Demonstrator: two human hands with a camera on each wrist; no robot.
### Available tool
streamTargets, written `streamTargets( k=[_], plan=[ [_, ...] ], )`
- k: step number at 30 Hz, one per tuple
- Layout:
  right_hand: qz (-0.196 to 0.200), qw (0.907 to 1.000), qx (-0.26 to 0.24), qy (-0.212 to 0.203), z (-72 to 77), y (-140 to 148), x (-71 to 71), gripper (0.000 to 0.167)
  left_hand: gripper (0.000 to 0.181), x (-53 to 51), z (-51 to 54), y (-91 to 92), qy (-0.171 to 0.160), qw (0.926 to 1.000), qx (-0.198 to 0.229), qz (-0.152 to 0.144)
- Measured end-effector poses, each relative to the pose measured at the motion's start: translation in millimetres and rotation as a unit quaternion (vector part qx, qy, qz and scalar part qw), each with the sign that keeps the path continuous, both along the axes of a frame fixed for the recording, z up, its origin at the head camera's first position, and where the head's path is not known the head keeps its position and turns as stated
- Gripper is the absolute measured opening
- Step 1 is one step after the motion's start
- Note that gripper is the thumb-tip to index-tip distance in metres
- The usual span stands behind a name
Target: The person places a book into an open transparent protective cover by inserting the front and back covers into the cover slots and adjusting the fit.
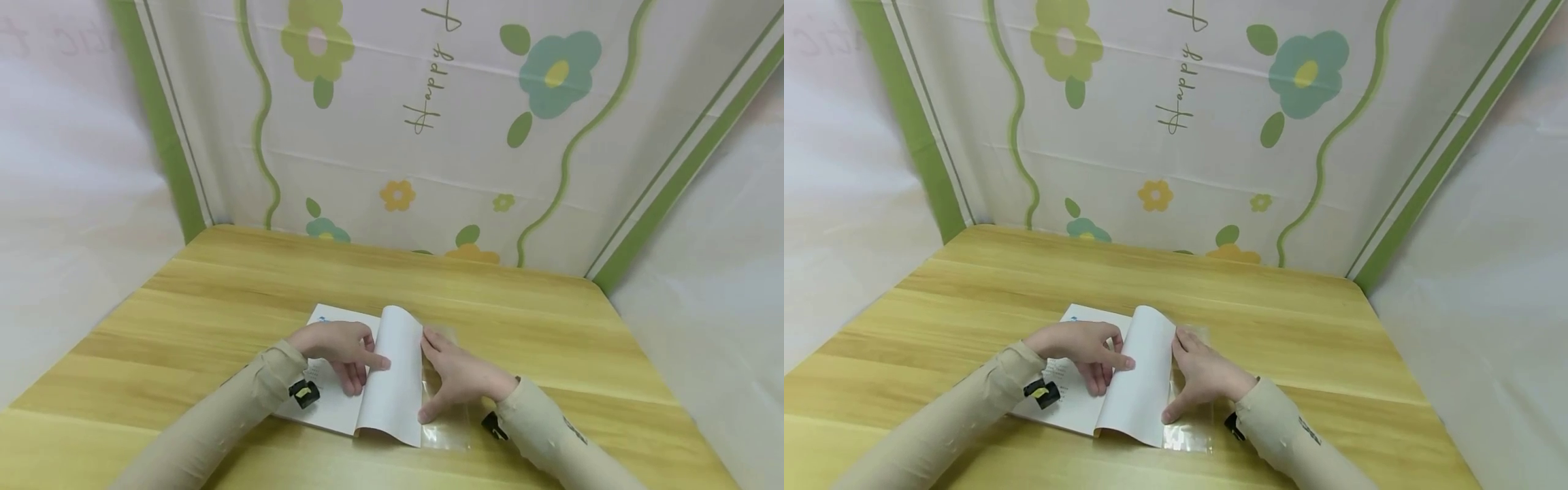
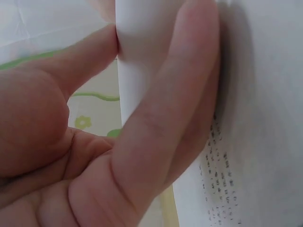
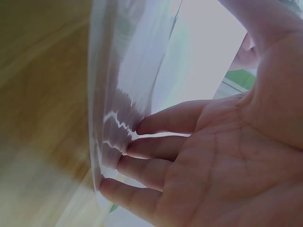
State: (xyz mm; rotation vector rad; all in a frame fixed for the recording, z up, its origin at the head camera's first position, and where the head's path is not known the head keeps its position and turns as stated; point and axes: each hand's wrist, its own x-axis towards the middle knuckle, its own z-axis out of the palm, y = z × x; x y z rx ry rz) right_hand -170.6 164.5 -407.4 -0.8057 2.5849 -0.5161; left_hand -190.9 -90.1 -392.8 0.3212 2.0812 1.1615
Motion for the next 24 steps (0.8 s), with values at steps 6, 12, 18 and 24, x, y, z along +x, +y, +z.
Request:
streamTargets(
  k=[6,12,18,24],
  plan=[
    [0.005,0.9999,-0.008,0.006,-1.9,1,0.4,0.131,0.039,2.3,2.7,2.4,0.002,1.0,-0.005,0.003],
    [0.009,0.9999,-0.003,0.008,-3.7,2,-1.0,0.132,0.038,7.0,5.1,6.2,0.017,0.9996,-0.019,0.008],
    [0.012,0.9999,-0.003,0.008,-2.5,2,-1.0,0.131,0.038,9.3,5.0,8.2,0.026,0.9992,-0.023,0.018],
    [0.01,0.9999,-0.005,0.008,-1.4,2,-1.0,0.13,0.038,10.2,3.6,11.1,0.045,0.9977,-0.045,0.026]
  ],
)
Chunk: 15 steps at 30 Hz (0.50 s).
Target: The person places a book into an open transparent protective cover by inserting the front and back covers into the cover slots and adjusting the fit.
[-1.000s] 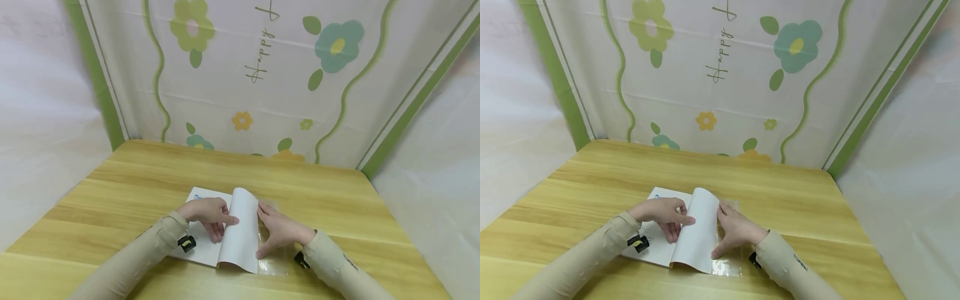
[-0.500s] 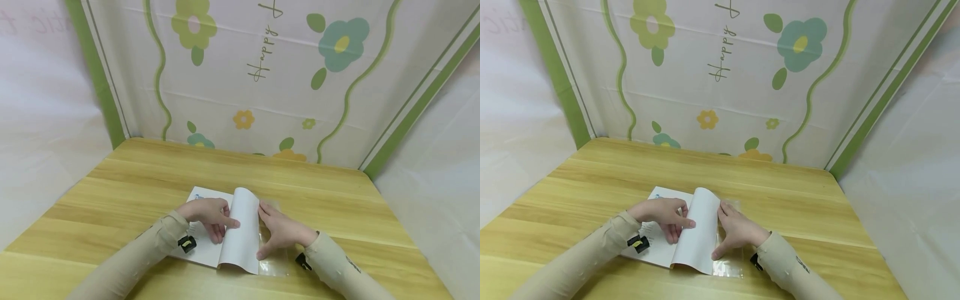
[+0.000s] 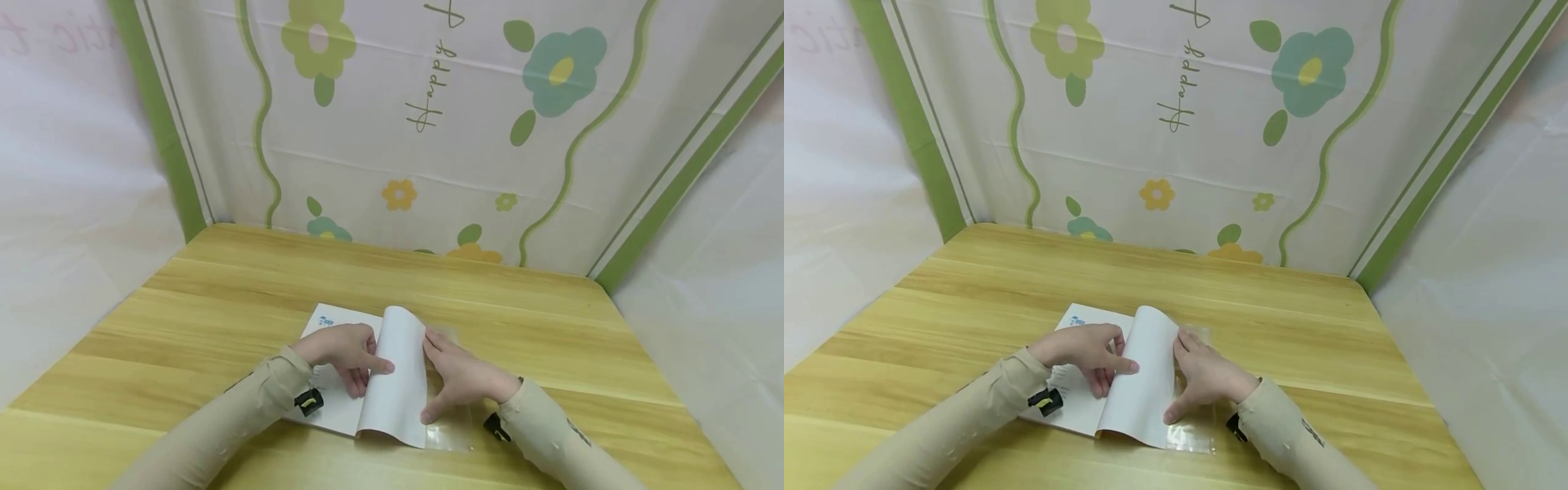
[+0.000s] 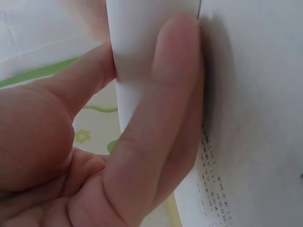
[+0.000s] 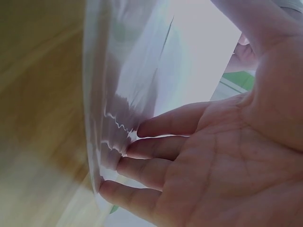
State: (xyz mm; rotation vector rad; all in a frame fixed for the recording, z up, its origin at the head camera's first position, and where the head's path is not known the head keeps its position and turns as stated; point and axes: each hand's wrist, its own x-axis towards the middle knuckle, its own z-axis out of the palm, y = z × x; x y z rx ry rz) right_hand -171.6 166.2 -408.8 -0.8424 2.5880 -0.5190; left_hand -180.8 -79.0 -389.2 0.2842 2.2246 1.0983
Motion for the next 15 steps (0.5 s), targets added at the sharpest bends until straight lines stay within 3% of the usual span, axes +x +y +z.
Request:
streamTargets(
  k=[5,10,15],
  plan=[
    [-0.002,1.0,-0.001,0.002,1.0,0,0.0,0.13,0.04,-0.9,0.0,0.6,0.014,0.9997,-0.014,-0.012],
    [-0.003,1.0,-0.003,-0.003,2.0,0,-0.1,0.129,0.036,-8.1,-1.6,-5.1,-0.031,0.9986,0.032,-0.029],
    [-0.003,1.0,-0.002,-0.007,2.3,-1,0.3,0.129,0.034,-12.1,-4.9,-9.2,-0.067,0.9948,0.073,-0.024]
  ],
)
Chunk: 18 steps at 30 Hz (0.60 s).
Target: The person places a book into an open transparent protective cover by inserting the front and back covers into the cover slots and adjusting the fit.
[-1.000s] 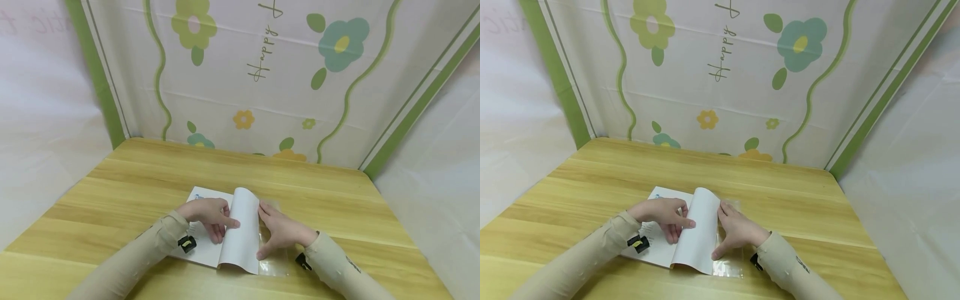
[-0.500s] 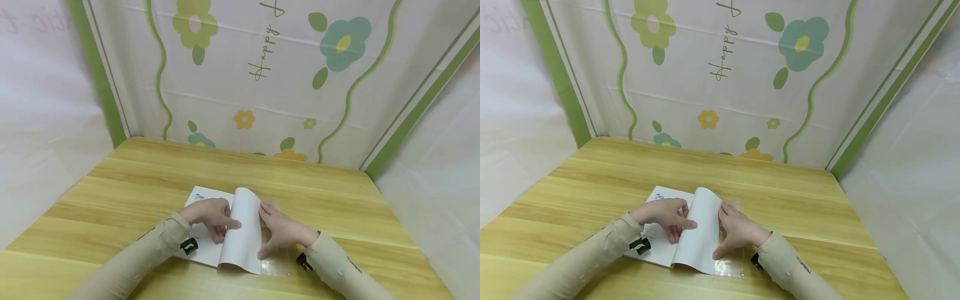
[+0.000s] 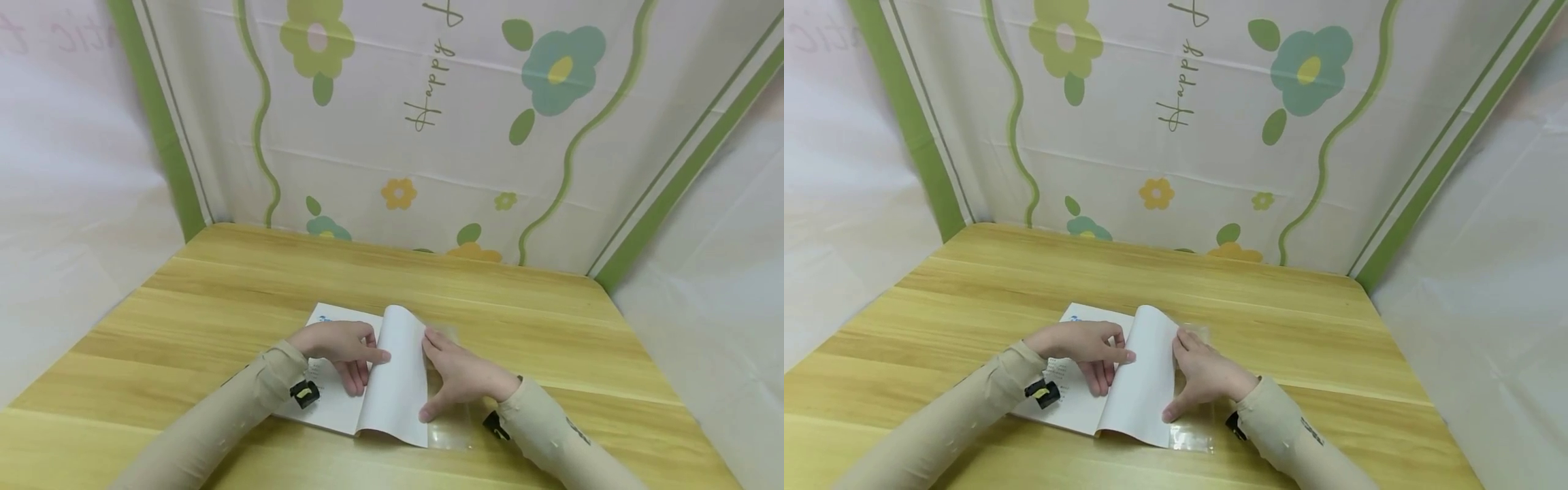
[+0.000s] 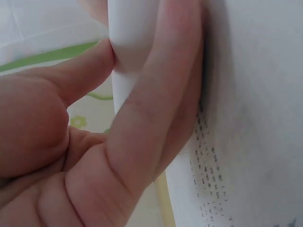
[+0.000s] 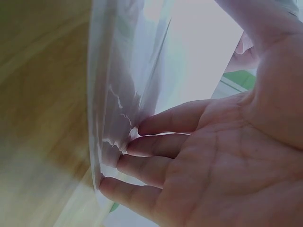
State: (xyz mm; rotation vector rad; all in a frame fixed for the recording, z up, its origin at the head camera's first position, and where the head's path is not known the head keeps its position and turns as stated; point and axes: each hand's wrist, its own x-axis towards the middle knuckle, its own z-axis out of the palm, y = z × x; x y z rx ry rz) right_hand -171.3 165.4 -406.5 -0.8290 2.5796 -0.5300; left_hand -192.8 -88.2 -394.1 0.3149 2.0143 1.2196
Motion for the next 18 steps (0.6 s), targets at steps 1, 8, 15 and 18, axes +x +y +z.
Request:
streamTargets(
  k=[1,8,15,18],
  plan=[
    [-0.001,1.0,-0.001,0.0,-0.1,-0.5,0.2,0.13,0.035,0.0,-0.6,-0.4,0.002,1.0,0.0,0.002],
    [0.001,1.0,-0.004,0.001,-3.1,-0.5,0.9,0.133,0.034,4.1,0.9,2.7,0.033,0.9991,-0.024,0.011],
    [0.002,0.9999,-0.016,0.005,-4.5,0.8,-0.4,0.132,0.033,6.8,4.3,6.5,0.052,0.9976,-0.044,0.017],
    [0.003,0.9999,-0.015,0.006,-3.3,0.5,-0.2,0.132,0.033,7.6,4.7,7.5,0.058,0.9971,-0.047,0.018]
  ],
)
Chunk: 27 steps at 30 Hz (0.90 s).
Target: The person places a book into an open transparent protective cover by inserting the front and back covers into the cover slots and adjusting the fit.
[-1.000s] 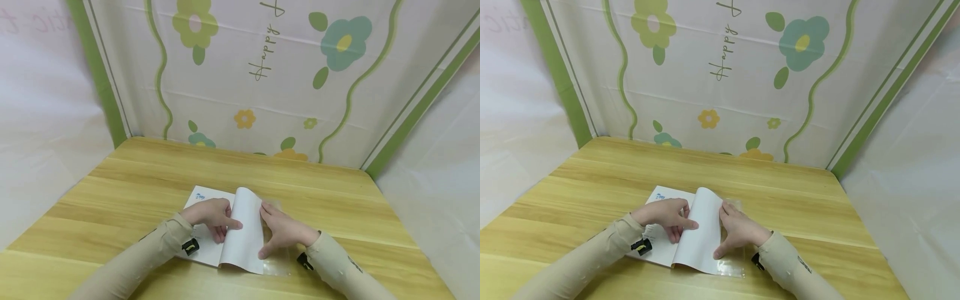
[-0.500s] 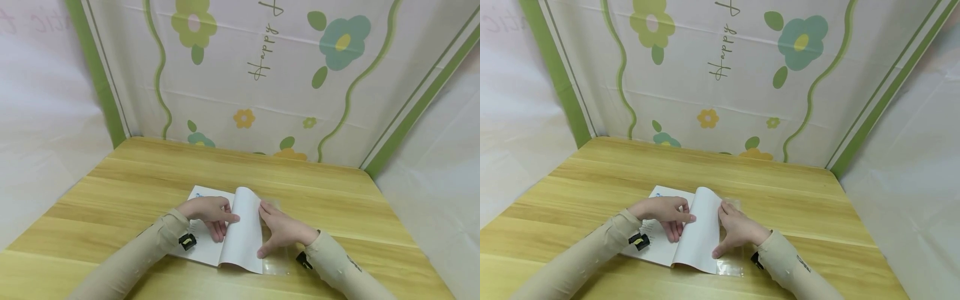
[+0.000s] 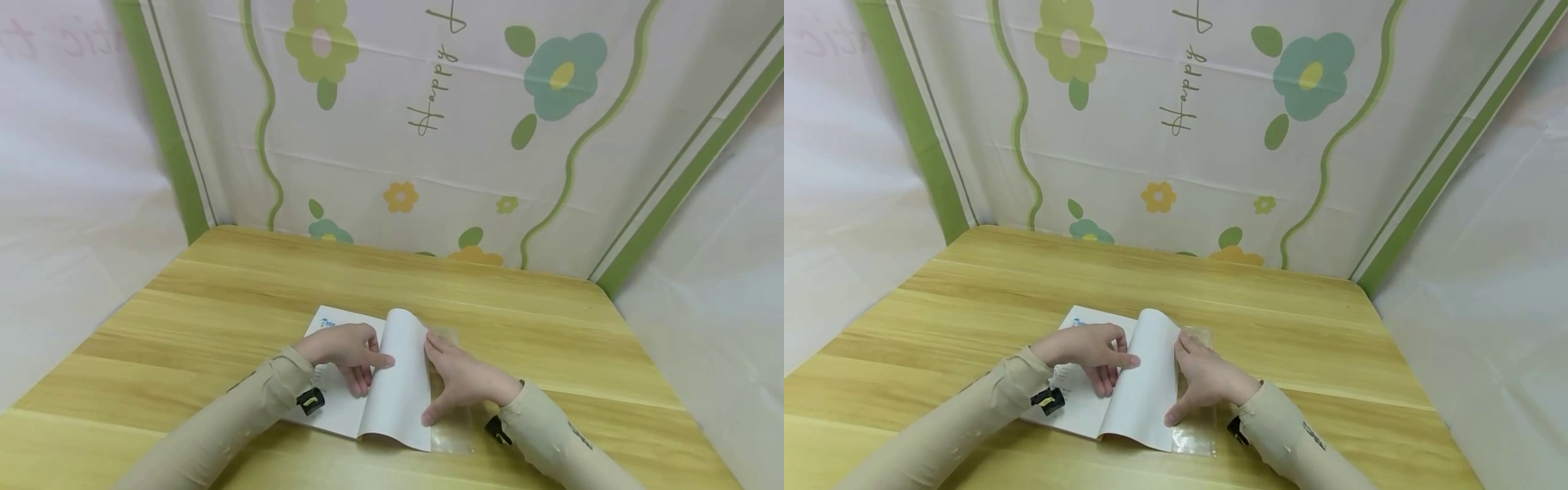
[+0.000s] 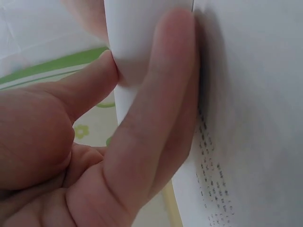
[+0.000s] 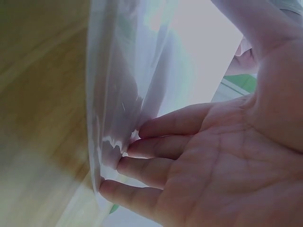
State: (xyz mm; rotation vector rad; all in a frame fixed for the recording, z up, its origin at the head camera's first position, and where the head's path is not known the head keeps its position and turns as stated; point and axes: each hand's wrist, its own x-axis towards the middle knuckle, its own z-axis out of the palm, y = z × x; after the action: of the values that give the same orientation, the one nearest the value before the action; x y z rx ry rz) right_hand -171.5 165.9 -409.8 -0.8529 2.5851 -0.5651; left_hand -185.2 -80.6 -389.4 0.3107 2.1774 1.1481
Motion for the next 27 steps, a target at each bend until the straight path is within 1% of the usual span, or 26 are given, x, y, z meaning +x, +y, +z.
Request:
streamTargets(
  k=[11,17,21,24,27],
  plan=[
    [0.0,1.0,0.001,0.002,3.6,-2,1.8,0.131,0.035,2.7,-0.2,3.3,0.018,0.9995,-0.023,0.012],
    [-0.006,0.9999,-0.009,0.001,1.8,0,2.4,0.131,0.035,7.8,0.7,9.1,0.05,0.9977,-0.041,0.018],
    [-0.014,0.9999,-0.004,0.0,1.4,1,2.7,0.13,0.035,10.8,2.2,13.4,0.069,0.9958,-0.056,0.021],
    [-0.012,0.9999,0.002,0.001,1.9,0,2.5,0.13,0.035,10.4,2.1,12.3,0.071,0.9958,-0.057,0.015],
    [-0.004,1.0,0.001,0.001,2.8,-1,2.1,0.129,0.036,7.3,1.1,7.0,0.055,0.9973,-0.049,0.005]
  ],
)
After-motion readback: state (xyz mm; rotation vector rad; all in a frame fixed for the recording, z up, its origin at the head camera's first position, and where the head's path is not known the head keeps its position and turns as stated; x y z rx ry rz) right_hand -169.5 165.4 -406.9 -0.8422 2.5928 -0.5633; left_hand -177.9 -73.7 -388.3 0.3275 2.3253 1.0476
